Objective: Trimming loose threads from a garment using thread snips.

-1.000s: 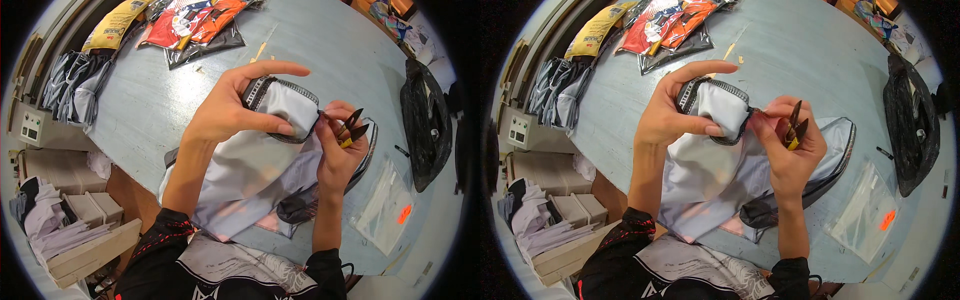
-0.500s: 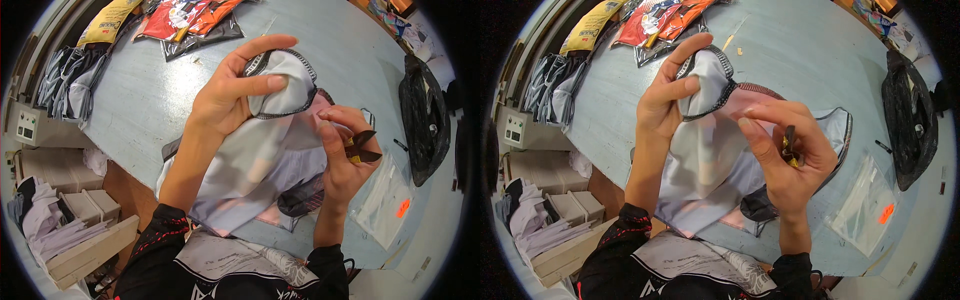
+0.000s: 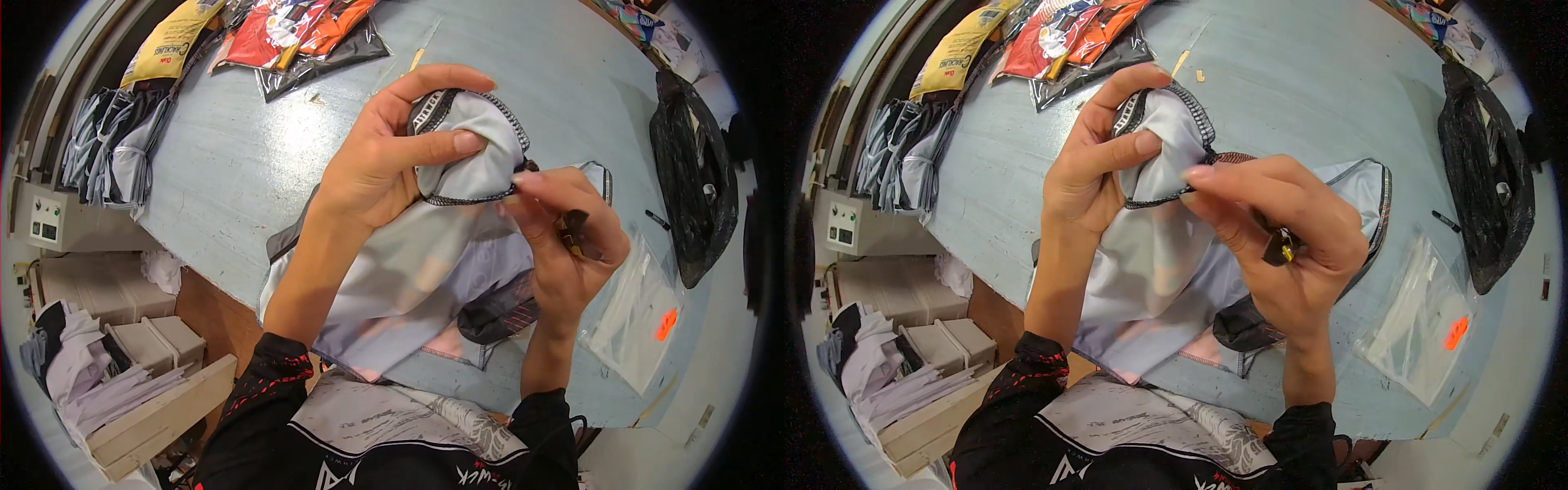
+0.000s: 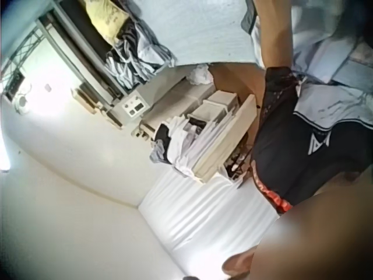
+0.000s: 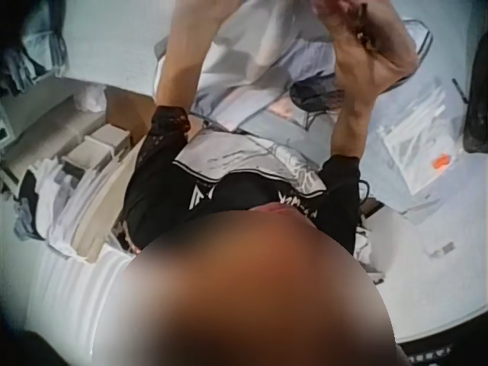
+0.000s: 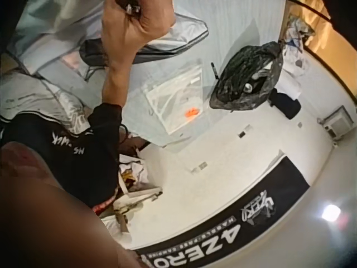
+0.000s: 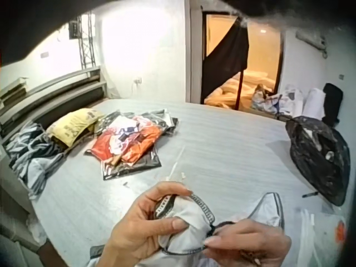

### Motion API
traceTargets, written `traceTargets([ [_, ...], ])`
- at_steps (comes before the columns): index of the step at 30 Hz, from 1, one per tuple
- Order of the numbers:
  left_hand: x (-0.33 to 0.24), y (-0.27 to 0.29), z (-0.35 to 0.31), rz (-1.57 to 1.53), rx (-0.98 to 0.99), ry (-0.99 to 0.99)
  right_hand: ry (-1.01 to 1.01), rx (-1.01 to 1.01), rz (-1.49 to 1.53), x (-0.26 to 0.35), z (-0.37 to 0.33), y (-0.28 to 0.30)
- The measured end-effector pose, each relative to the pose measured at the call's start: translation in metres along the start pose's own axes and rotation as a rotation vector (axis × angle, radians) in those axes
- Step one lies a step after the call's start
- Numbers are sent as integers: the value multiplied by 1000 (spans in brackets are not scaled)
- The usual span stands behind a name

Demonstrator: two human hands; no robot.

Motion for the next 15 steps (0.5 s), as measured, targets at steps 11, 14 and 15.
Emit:
traceTargets([
  [11,0,-3,-1,-10,19,26,-174,76,-54,-2,-4,5],
  [14,-2,-4,-2,-1,14,-9,-182,60,17,0,-3,2],
  [15,-3,-4,-2,1,16,-11,-197,40,66,0,-3,2],
])
Point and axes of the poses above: each hand's wrist, its own z-axis towards the middle knuckle, its own y-axis out of the back of the hand, x = y × z, the point moved 8 cm from there along z, towards the middle knuckle, and after that the axes turned 1 degree about -x, right-handed, at the moved point
